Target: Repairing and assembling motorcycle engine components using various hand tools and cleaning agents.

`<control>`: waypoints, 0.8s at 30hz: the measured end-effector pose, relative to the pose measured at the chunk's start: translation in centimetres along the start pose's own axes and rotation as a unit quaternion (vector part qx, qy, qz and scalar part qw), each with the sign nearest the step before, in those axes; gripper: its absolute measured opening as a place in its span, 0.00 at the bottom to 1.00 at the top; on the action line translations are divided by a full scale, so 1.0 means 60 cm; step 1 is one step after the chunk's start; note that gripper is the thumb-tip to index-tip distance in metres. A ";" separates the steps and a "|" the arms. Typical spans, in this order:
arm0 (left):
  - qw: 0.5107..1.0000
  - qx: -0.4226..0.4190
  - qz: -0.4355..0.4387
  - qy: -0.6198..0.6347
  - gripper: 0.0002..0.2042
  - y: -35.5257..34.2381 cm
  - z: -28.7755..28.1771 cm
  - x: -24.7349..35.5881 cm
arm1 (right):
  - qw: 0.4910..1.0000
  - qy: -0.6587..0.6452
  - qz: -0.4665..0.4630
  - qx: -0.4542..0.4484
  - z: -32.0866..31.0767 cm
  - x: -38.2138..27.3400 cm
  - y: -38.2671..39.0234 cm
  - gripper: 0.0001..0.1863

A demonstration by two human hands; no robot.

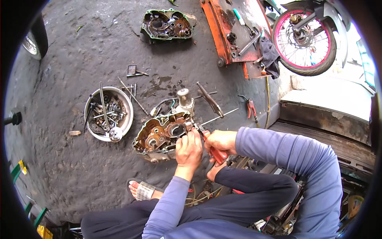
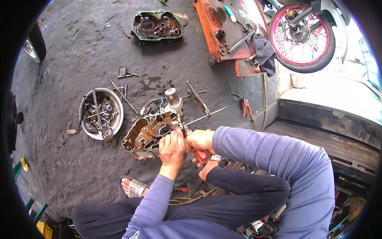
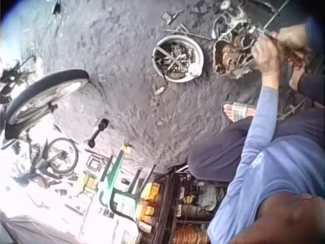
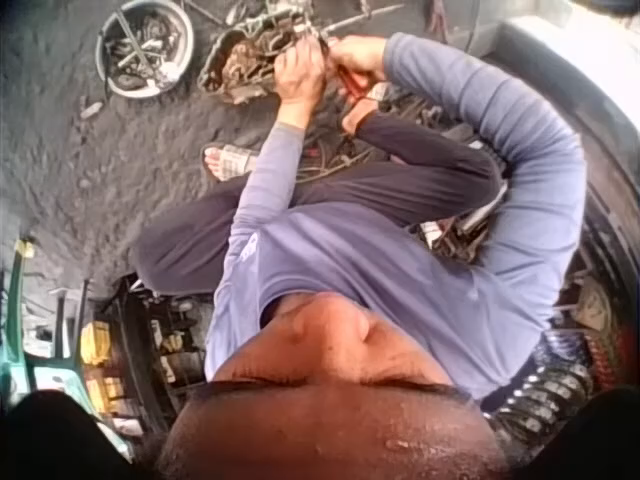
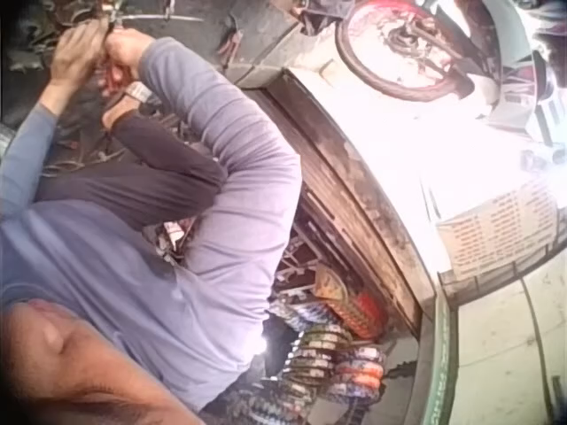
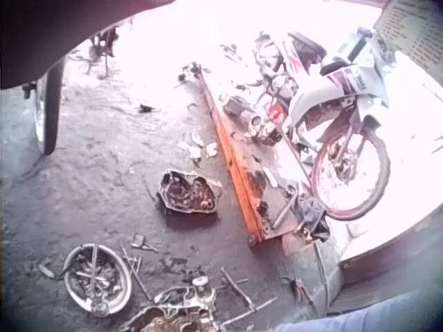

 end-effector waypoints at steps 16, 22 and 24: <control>0.999 0.017 0.019 -0.028 0.18 0.018 0.002 0.001 | 0.975 0.057 0.153 0.152 -0.010 0.003 -0.025 0.16; 0.999 0.028 0.026 -0.023 0.19 0.022 0.007 0.005 | 0.975 0.050 0.139 0.166 0.002 0.003 -0.021 0.07; 0.999 0.032 0.022 -0.020 0.19 0.019 0.009 0.003 | 0.970 0.076 0.149 0.177 -0.006 0.009 -0.025 0.08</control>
Point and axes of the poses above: each hand's wrist, its own y-axis away from the middle knuckle, its own z-axis out of the palm, x = y × z, the point moved 7 cm from there along -y, towards the middle knuckle, and after that the axes turned 1 degree about x, right-handed, at the moved point
